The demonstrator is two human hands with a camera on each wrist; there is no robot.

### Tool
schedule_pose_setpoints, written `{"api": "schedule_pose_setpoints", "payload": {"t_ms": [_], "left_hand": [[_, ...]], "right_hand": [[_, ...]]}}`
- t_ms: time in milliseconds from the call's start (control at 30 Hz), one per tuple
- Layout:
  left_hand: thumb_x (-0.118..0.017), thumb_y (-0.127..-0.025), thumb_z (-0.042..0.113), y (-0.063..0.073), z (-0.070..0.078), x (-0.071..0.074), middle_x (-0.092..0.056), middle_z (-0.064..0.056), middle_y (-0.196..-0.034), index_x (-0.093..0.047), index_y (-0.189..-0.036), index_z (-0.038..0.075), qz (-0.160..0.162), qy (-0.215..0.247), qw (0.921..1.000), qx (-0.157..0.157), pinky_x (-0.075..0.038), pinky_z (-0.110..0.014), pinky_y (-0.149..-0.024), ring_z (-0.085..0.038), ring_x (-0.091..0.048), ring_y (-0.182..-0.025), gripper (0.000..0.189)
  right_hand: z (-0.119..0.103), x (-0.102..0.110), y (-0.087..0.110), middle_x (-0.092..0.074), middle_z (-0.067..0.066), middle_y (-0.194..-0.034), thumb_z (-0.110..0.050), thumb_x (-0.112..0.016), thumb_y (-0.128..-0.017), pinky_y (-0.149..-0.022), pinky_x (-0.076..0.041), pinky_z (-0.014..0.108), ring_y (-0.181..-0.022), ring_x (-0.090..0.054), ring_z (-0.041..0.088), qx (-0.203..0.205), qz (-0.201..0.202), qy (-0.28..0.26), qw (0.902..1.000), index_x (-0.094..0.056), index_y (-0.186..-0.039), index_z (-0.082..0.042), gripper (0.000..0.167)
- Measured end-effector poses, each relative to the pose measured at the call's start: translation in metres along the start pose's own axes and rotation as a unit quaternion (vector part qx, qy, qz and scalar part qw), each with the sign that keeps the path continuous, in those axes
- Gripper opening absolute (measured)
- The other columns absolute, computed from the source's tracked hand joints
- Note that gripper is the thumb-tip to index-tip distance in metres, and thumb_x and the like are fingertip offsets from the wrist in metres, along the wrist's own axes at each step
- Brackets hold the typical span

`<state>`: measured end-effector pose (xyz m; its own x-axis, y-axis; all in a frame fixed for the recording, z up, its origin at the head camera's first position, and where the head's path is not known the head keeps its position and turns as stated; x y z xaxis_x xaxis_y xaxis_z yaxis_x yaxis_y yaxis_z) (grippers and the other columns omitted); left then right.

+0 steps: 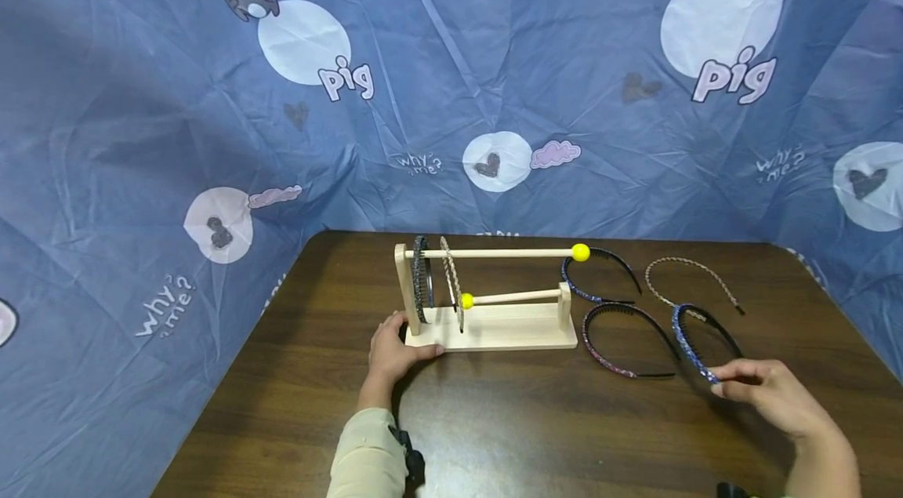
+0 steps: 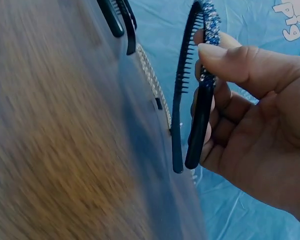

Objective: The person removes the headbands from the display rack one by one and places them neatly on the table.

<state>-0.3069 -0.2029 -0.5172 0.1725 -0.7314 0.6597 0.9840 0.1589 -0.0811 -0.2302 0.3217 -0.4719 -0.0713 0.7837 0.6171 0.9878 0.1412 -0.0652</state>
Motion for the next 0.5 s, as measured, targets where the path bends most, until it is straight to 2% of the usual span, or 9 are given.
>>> {"api": "schedule_pose_setpoints", "payload": {"t_ms": [133,267,500], "left_hand": [[-0.089,-0.054,0.036,0.0,0.001,0.0,-0.046,-0.018,-0.135,-0.056,-0.122,0.006,0.004,0.0,1.0,-0.008,-0.019,-0.05,-0.108,-0.038,-0.032,-0.129,0.081],[-0.09,-0.053,0.035,0.001,-0.001,-0.001,-0.046,-0.018,-0.135,-0.057,-0.121,0.007,0.004,0.002,1.0,-0.004,-0.02,-0.052,-0.107,-0.04,-0.032,-0.128,0.08],[-0.089,-0.054,0.035,0.0,0.0,0.001,-0.046,-0.018,-0.135,-0.057,-0.122,0.007,0.003,0.006,1.0,-0.004,-0.02,-0.052,-0.107,-0.041,-0.031,-0.129,0.08]], "right_hand": [[0.008,0.003,0.001,-0.065,-0.008,-0.087,-0.004,-0.069,-0.08,-0.066,-0.041,0.019,-0.08,-0.051,0.0,-0.012,-0.018,0.021,0.9996,-0.069,-0.092,0.004,0.014],[0.015,0.006,0.004,-0.064,-0.001,-0.089,-0.005,-0.067,-0.082,-0.065,-0.043,0.022,-0.079,-0.051,0.001,-0.036,-0.053,0.041,0.9971,-0.068,-0.093,0.005,0.015],[0.024,0.013,0.002,-0.062,0.005,-0.089,-0.01,-0.066,-0.084,-0.06,-0.041,0.028,-0.075,-0.049,0.008,-0.082,-0.098,0.026,0.9914,-0.065,-0.098,0.009,0.024]]}}
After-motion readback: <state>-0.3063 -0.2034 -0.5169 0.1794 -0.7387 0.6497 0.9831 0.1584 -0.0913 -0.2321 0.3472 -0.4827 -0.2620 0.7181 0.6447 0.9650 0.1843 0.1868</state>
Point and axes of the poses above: each hand's wrist, its own y-axis away from the middle knuckle, its own x-axis out of the back of the hand, z = x × y, the point moved 5 cm from there along -y, towards the middle knuckle
